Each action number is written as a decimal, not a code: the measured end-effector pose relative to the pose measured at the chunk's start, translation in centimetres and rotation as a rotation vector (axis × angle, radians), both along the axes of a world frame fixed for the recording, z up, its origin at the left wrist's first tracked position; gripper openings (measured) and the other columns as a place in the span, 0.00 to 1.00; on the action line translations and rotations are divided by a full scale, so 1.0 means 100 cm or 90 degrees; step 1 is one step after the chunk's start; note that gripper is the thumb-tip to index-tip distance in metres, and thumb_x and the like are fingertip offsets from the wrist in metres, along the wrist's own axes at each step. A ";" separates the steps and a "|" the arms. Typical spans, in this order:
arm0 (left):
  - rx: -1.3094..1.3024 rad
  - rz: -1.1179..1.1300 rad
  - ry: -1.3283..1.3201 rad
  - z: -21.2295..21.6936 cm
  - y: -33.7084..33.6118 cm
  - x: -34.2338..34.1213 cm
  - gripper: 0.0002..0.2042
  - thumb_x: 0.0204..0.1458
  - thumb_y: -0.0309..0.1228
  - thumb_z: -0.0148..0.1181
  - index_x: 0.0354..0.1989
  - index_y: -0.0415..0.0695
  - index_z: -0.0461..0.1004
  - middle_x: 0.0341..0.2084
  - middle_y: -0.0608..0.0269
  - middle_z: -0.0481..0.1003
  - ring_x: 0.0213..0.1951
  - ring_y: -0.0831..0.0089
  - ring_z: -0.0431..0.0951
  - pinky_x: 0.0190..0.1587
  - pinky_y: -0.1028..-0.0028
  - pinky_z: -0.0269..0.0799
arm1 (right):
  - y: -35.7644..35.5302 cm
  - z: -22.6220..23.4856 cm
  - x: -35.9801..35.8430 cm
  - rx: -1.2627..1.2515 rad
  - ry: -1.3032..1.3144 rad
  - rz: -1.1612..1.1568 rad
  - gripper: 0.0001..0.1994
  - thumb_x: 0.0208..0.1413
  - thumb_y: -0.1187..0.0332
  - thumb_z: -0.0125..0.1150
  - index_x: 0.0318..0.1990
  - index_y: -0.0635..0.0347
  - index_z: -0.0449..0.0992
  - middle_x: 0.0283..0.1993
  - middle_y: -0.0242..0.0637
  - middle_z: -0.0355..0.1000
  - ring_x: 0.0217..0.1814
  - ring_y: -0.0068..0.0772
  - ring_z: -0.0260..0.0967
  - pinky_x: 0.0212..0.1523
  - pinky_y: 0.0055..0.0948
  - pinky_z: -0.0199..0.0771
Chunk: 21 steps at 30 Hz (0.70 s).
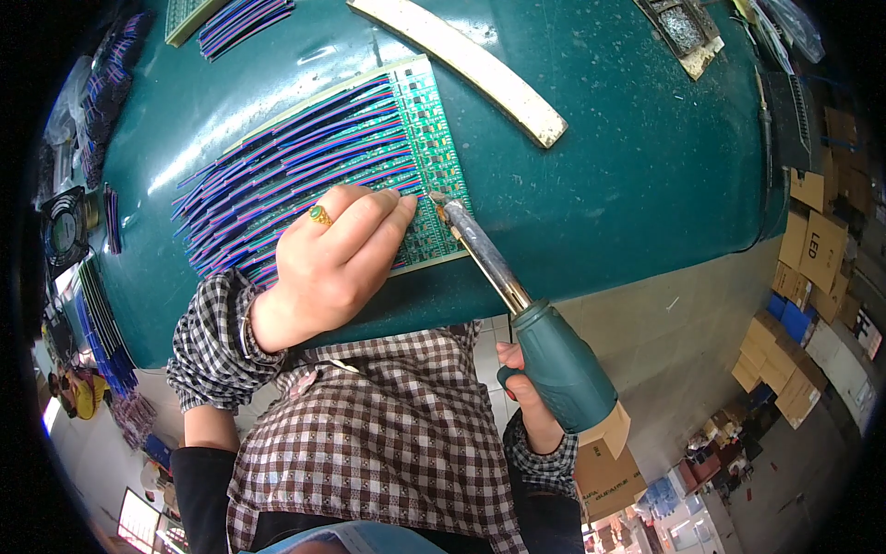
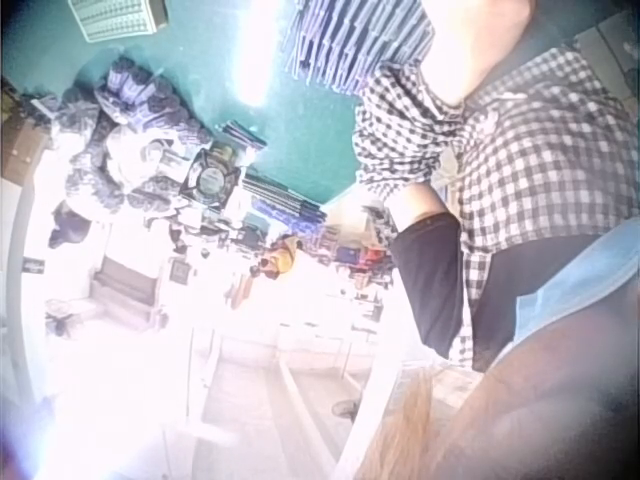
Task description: The person places ribbon cables onto a circuit board and solders them into place using a soldering gun.
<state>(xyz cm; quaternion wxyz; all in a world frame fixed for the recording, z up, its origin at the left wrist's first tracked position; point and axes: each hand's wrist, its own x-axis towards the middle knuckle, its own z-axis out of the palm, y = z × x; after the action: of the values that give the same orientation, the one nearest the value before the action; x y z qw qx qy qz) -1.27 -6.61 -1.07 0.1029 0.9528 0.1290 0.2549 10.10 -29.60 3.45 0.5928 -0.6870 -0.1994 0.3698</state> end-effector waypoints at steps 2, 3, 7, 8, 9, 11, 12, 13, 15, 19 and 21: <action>0.002 0.001 0.000 0.000 0.000 0.000 0.12 0.37 0.30 0.55 0.33 0.41 0.74 0.30 0.67 0.67 0.31 0.74 0.69 0.24 0.80 0.67 | 0.000 0.000 -0.001 -0.002 -0.002 -0.002 0.31 0.56 0.56 0.63 0.54 0.80 0.63 0.34 0.42 0.69 0.36 0.36 0.70 0.45 0.44 0.78; 0.002 0.001 -0.001 0.000 0.000 0.000 0.12 0.37 0.30 0.55 0.33 0.41 0.74 0.30 0.67 0.67 0.31 0.75 0.69 0.24 0.80 0.67 | 0.000 -0.001 -0.002 -0.005 -0.004 -0.003 0.31 0.56 0.56 0.63 0.54 0.80 0.63 0.33 0.42 0.68 0.35 0.35 0.70 0.45 0.44 0.78; 0.005 0.001 -0.001 0.000 0.000 0.000 0.12 0.37 0.30 0.55 0.33 0.42 0.74 0.30 0.67 0.68 0.32 0.75 0.69 0.24 0.80 0.67 | 0.000 -0.003 -0.001 0.003 0.002 -0.001 0.31 0.56 0.57 0.63 0.53 0.80 0.64 0.33 0.42 0.68 0.35 0.35 0.70 0.45 0.44 0.78; 0.004 0.001 -0.001 0.000 0.000 0.000 0.12 0.37 0.30 0.55 0.33 0.42 0.74 0.30 0.67 0.68 0.32 0.75 0.69 0.24 0.80 0.67 | 0.001 -0.002 -0.002 0.004 0.000 -0.004 0.31 0.56 0.57 0.63 0.53 0.80 0.64 0.33 0.42 0.68 0.35 0.35 0.70 0.44 0.44 0.78; 0.000 0.000 0.000 0.000 0.000 0.000 0.12 0.37 0.30 0.55 0.32 0.42 0.74 0.30 0.67 0.68 0.32 0.75 0.69 0.24 0.80 0.67 | 0.002 -0.001 -0.002 0.006 -0.002 -0.008 0.31 0.56 0.57 0.63 0.53 0.80 0.64 0.32 0.42 0.68 0.34 0.36 0.70 0.44 0.43 0.78; -0.004 -0.001 0.001 0.000 0.000 0.000 0.12 0.37 0.30 0.55 0.32 0.42 0.74 0.30 0.67 0.68 0.32 0.75 0.70 0.24 0.80 0.67 | 0.003 -0.001 -0.001 0.004 -0.008 -0.003 0.31 0.55 0.57 0.63 0.53 0.81 0.64 0.32 0.42 0.68 0.34 0.36 0.70 0.44 0.43 0.79; -0.004 -0.001 -0.001 0.000 0.000 0.000 0.12 0.37 0.30 0.55 0.32 0.42 0.74 0.30 0.67 0.68 0.32 0.75 0.70 0.24 0.80 0.67 | 0.003 -0.001 -0.001 0.003 -0.015 0.003 0.31 0.55 0.58 0.63 0.53 0.81 0.64 0.32 0.42 0.68 0.33 0.35 0.70 0.44 0.43 0.79; -0.003 0.000 -0.003 0.000 0.000 0.000 0.11 0.37 0.30 0.55 0.32 0.42 0.74 0.30 0.67 0.68 0.32 0.75 0.70 0.24 0.80 0.67 | 0.004 -0.001 -0.001 0.003 -0.014 0.004 0.31 0.55 0.58 0.63 0.53 0.81 0.64 0.32 0.42 0.68 0.33 0.35 0.70 0.44 0.43 0.79; -0.003 -0.001 -0.005 0.000 0.000 0.000 0.11 0.37 0.30 0.55 0.32 0.42 0.74 0.30 0.67 0.68 0.32 0.75 0.70 0.24 0.80 0.67 | 0.003 -0.001 -0.001 -0.001 -0.029 0.005 0.30 0.56 0.58 0.62 0.53 0.81 0.64 0.32 0.42 0.68 0.33 0.35 0.70 0.42 0.43 0.79; -0.008 -0.004 -0.007 0.000 0.000 0.000 0.11 0.37 0.29 0.56 0.32 0.42 0.74 0.31 0.66 0.68 0.32 0.75 0.70 0.24 0.80 0.67 | 0.000 -0.002 -0.001 0.009 -0.052 -0.008 0.30 0.57 0.58 0.62 0.53 0.81 0.64 0.32 0.43 0.69 0.33 0.35 0.70 0.41 0.43 0.80; -0.006 -0.003 -0.005 0.000 0.000 0.000 0.11 0.37 0.29 0.56 0.32 0.42 0.74 0.31 0.66 0.68 0.32 0.75 0.70 0.24 0.80 0.67 | -0.002 -0.004 0.001 0.024 -0.059 -0.002 0.31 0.57 0.57 0.61 0.53 0.82 0.64 0.32 0.43 0.69 0.33 0.35 0.70 0.41 0.44 0.80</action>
<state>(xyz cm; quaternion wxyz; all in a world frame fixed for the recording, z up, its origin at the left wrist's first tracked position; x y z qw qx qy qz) -1.26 -6.56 -1.06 0.1086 0.9516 0.1274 0.2578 10.18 -29.76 3.01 0.5966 -0.6922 -0.2328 0.3328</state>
